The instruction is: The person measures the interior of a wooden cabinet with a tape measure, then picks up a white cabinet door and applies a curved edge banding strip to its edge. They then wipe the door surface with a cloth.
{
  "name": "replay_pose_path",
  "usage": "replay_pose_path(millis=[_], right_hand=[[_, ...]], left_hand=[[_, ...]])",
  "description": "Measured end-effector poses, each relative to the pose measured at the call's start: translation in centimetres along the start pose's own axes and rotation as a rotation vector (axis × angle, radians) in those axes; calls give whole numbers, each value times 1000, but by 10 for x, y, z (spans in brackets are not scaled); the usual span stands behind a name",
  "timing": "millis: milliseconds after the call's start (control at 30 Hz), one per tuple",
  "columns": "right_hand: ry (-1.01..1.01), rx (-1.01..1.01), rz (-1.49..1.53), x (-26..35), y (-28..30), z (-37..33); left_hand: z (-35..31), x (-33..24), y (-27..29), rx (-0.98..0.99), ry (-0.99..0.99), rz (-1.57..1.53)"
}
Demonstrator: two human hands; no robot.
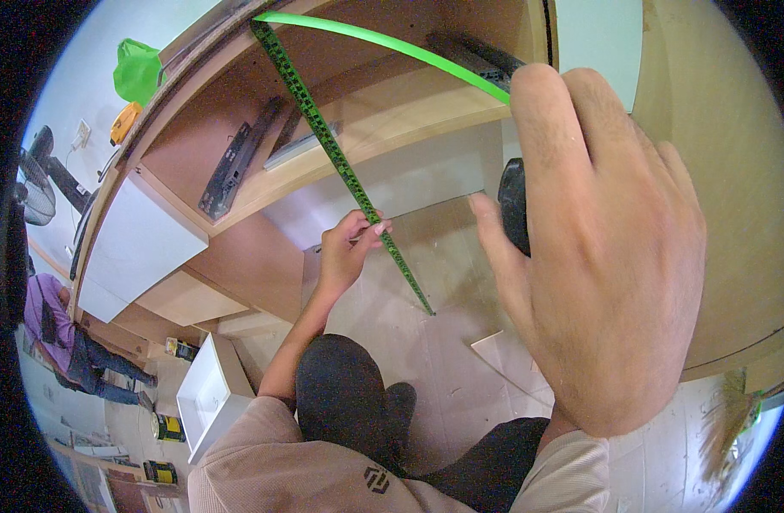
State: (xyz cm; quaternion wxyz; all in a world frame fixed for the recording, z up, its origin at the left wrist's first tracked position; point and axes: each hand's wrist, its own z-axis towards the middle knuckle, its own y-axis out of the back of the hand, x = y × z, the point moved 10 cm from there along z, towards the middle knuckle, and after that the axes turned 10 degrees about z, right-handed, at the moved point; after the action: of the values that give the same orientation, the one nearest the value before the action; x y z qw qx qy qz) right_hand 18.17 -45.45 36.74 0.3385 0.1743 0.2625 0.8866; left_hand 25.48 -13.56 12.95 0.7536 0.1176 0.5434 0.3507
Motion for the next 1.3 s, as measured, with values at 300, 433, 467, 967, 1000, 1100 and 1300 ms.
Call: replay_pose_path(millis=[300, 433, 467, 967, 1000, 1100, 1300], right_hand=[[18, -12, 3, 1, -1, 0], [-1, -7, -3, -1, -2, 0], [-6, -9, -8, -1, -2, -1], [-12, 7, 7, 0, -3, -2], [-21, 15, -14, 0, -4, -2], [-3, -11, -36, 2, -4, -3], [-65, 57, -51, -3, -9, -5]], left_hand=[[0, 1, 0, -3, -10, -4], [0, 0, 0, -6, -15, -7], [0, 0, 0, -7, -11, 5], [-1, -1, 1, -8, -16, 21], [-1, -1, 1, -7, -14, 20], [0, 1, 1, -8, -17, 6], [-1, 3, 0, -7, -10, -3]])
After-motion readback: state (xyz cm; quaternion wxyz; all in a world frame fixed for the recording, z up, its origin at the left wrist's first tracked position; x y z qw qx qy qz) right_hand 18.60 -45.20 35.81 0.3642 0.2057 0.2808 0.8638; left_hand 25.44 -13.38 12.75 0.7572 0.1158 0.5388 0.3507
